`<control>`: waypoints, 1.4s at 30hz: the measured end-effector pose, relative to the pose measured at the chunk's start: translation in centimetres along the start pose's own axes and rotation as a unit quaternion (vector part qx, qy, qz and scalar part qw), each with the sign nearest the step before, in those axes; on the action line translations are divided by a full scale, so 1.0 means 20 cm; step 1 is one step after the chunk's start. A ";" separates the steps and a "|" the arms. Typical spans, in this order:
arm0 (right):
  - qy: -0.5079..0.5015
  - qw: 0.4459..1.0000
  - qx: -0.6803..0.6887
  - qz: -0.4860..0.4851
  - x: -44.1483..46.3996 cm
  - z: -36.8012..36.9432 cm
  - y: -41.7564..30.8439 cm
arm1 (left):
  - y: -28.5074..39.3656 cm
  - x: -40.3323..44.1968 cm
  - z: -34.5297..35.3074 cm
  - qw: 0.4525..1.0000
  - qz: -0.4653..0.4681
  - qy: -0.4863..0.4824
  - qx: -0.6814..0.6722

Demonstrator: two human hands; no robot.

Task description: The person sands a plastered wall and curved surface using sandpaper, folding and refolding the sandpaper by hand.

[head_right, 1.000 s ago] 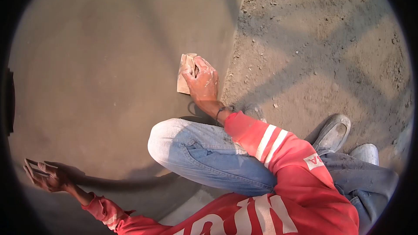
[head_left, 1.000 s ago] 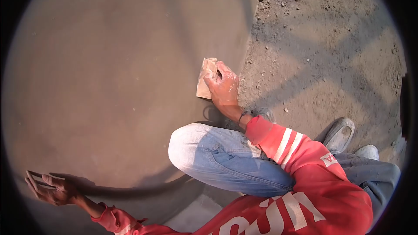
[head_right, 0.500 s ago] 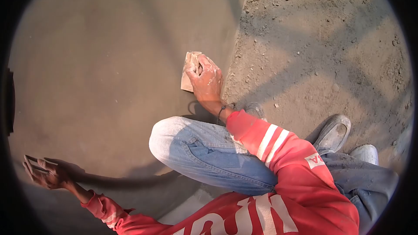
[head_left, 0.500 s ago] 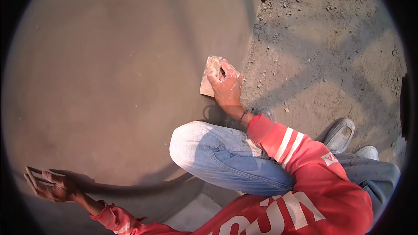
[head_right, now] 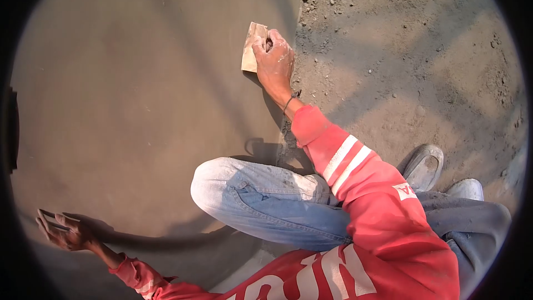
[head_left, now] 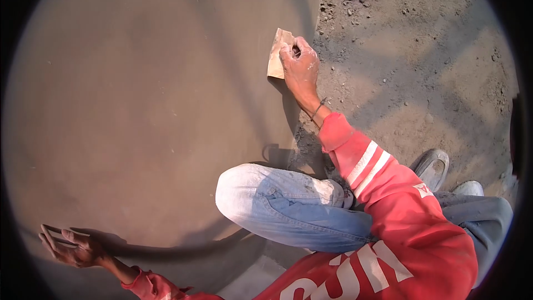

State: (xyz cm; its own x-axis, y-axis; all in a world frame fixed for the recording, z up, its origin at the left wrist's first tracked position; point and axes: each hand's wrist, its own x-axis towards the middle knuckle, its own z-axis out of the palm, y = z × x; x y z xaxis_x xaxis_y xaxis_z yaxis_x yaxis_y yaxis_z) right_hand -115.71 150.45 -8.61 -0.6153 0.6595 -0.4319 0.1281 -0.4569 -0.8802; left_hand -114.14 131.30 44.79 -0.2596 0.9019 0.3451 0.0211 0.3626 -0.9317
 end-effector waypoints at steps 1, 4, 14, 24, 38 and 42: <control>-0.005 1.000 -0.019 -0.016 -0.02 0.00 0.06 | 0.02 0.01 0.00 1.000 -0.008 0.000 -0.002; -0.015 0.998 -0.013 -0.065 -0.05 0.04 -0.04 | 0.03 0.02 0.00 1.000 -0.001 0.001 -0.004; 0.061 0.994 -0.006 -0.092 0.32 0.04 -0.18 | 0.00 0.02 -0.01 1.000 0.021 -0.008 0.014; -0.025 0.987 0.001 -0.158 -0.10 0.02 -0.04 | -0.04 0.03 0.00 0.999 0.037 -0.002 0.011; 0.108 0.981 0.036 -0.154 0.48 0.08 -0.22 | -0.02 0.03 -0.02 1.000 0.027 -0.006 0.010; 0.107 0.990 -0.048 -0.074 0.52 0.02 0.03 | 0.10 0.10 -0.09 1.000 -0.015 0.014 -0.004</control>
State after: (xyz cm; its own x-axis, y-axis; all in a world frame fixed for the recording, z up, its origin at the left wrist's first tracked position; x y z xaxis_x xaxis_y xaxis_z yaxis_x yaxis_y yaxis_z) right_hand -122.33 156.88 -13.62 -0.4545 0.8315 -0.3195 0.1293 -0.2933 -0.9472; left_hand -112.92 134.20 43.82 -0.2327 0.8967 0.3767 0.0220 0.3920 -0.9197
